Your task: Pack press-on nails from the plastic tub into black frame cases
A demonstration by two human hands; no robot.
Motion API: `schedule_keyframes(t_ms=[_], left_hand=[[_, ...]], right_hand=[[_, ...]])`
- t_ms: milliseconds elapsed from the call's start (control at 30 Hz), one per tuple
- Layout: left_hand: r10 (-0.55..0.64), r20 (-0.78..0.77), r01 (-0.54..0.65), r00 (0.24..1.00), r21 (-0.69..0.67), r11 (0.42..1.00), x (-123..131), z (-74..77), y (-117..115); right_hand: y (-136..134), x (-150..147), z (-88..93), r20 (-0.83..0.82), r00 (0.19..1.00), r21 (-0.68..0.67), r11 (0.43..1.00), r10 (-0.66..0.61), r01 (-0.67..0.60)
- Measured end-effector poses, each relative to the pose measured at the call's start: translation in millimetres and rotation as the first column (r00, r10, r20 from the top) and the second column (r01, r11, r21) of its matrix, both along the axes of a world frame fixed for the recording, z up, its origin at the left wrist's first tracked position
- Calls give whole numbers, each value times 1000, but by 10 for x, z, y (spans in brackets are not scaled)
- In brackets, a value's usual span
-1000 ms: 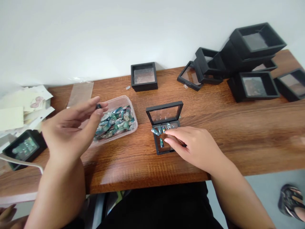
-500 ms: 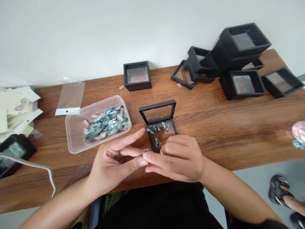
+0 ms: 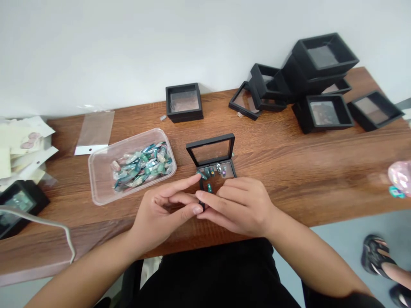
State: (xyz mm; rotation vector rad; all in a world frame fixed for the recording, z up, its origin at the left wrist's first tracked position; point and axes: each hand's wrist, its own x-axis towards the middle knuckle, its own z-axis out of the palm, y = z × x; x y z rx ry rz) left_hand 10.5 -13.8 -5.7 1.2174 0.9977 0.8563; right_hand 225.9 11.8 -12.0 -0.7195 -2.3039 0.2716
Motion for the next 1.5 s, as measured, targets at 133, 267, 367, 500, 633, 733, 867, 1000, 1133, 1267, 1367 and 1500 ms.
schedule_keyframes(t_ms=[133,267,367,500,633,733,867,1000,1133,1267,1367,1500], left_hand=[[-7,-119,23,993,130,991,11,10,12],[58,-315,88,947,430,899,-8,-2,39],[86,-413,210,907,619,757,-28,-28,61],[105,-525,336,845,673,658,-38,-56,64],[102,-597,422,795,666,615,-46,-85,52],[86,-613,455,785,665,592,-52,-115,51],[71,-617,470,784,664,582,-50,-113,59],[-28,-486,377,874,639,670,-52,19,78],[-105,-215,208,971,543,814,-69,181,98],[-135,178,90,975,240,967,-92,201,108],[47,622,52,781,-140,989,-140,195,128],[343,716,-41,608,-403,914,-232,266,146]], right_hand=[[72,139,9,77,995,-117,990,-70,79],[145,269,8,241,969,-372,916,-61,151],[169,307,2,322,947,-497,850,-6,175],[170,310,-24,313,949,-531,833,20,158],[163,292,-62,301,953,-524,841,31,138],[161,273,-77,289,957,-530,837,26,137],[157,261,-66,320,947,-518,836,-9,183],[150,257,-46,300,952,-512,832,-57,212],[142,243,-27,163,980,-506,843,-117,185],[124,209,-9,47,985,-489,856,-164,166],[109,177,-6,-19,981,-509,846,-193,156],[109,156,-8,-21,978,-515,841,-207,167]])
